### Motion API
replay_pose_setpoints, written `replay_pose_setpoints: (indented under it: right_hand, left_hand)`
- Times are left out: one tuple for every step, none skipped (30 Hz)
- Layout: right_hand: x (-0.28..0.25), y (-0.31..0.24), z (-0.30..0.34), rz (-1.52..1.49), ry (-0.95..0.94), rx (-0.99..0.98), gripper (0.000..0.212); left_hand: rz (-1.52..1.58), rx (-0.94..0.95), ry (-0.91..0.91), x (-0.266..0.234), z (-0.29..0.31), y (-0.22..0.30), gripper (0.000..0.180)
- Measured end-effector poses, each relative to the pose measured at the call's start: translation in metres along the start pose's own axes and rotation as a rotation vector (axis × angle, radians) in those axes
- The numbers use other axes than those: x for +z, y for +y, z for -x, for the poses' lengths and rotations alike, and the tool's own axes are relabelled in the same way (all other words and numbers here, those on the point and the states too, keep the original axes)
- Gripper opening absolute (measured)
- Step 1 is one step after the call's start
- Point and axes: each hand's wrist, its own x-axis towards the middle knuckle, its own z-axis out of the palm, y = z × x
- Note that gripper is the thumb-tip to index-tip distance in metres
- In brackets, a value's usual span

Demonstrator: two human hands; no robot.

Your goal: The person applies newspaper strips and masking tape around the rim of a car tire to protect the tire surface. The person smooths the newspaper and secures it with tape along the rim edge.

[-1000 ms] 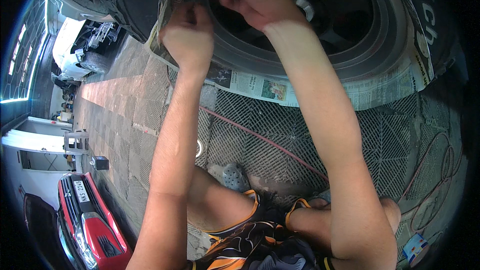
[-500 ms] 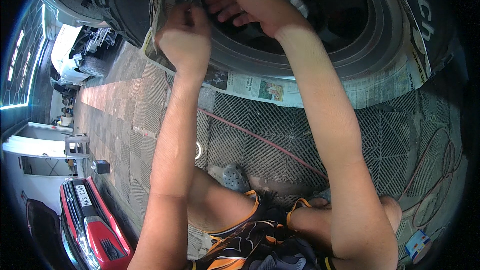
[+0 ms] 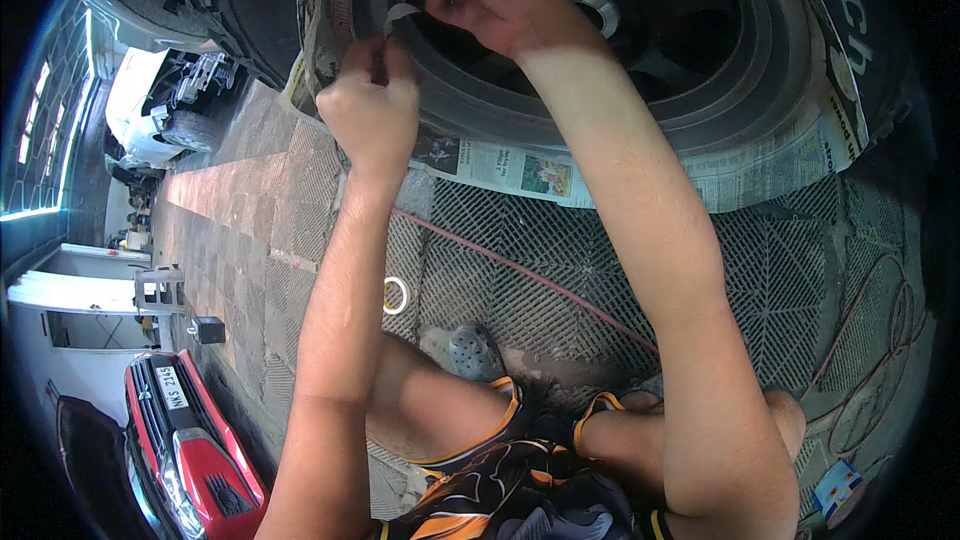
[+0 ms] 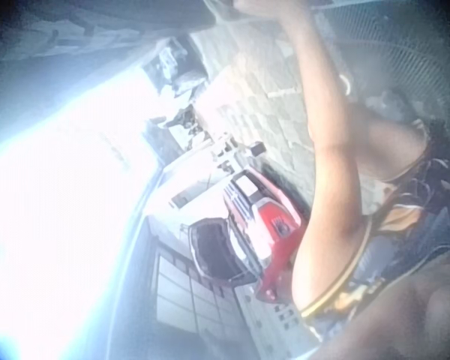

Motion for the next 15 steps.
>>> replay_pose_setpoints:
  right_hand:
    - [-0.001, 0.002, -0.001, 0.046, 0.022, 0.001, 0.014]
    - [-0.002, 0.004, -0.001, 0.094, 0.043, 0.001, 0.015]
    - [-0.001, 0.005, -0.001, 0.021, 0.007, -0.011, 0.015]
    - [0.001, 0.006, 0.0, -0.053, -0.029, -0.023, 0.015]
    - [0.003, 0.006, 0.002, -0.126, -0.064, -0.034, 0.016]
    - [0.005, 0.004, 0.006, -0.127, -0.088, 0.002, 0.015]
    - [0.006, 0.002, 0.011, -0.127, -0.112, 0.038, 0.015]
    - [0.007, -0.001, 0.015, -0.128, -0.136, 0.074, 0.016]
    - [0.007, -0.004, 0.019, -0.065, -0.058, 0.068, 0.016]
    - [0.006, -0.007, 0.022, -0.003, 0.019, 0.062, 0.016]
    - [0.006, -0.008, 0.022, 0.06, 0.097, 0.056, 0.016]
    - [0.005, -0.008, 0.021, 0.097, 0.072, 0.012, 0.015]
    - [0.006, -0.006, 0.017, 0.135, 0.047, -0.033, 0.015]
    - [0.008, -0.003, 0.013, 0.17, 0.022, -0.077, 0.015]
    - [0.01, -0.002, 0.009, 0.132, -0.033, -0.091, 0.016]
  left_hand:
    - [-0.007, -0.029, -0.01, -0.001, 0.0, -0.001, 0.017]
    - [-0.028, -0.088, -0.029, -0.001, -0.001, -0.002, 0.017]
    - [-0.009, -0.055, -0.012, -0.001, -0.002, -0.002, 0.017]
    - [-0.005, -0.052, -0.007, -0.001, -0.002, -0.003, 0.017]
    - [-0.009, -0.059, -0.011, -0.001, -0.003, -0.003, 0.017]
    - [-0.011, -0.05, -0.007, -0.001, -0.003, -0.003, 0.016]
    - [-0.02, -0.052, -0.011, -0.001, -0.003, -0.002, 0.016]
    - [-0.03, -0.054, -0.015, -0.002, -0.003, -0.002, 0.016]
    - [-0.021, -0.034, -0.004, -0.002, -0.003, -0.003, 0.016]
    - [-0.012, -0.015, 0.008, -0.002, -0.004, -0.003, 0.016]
    - [-0.001, 0.03, 0.027, -0.002, -0.004, -0.004, 0.016]
    - [0.002, -0.007, 0.022, -0.001, -0.005, -0.005, 0.016]
    - [0.006, -0.017, 0.025, -0.001, -0.007, -0.007, 0.016]
    - [-0.009, -0.04, 0.023, 0.0, -0.008, -0.008, 0.016]
    - [0.015, -0.029, 0.032, 0.0, -0.01, -0.008, 0.016]
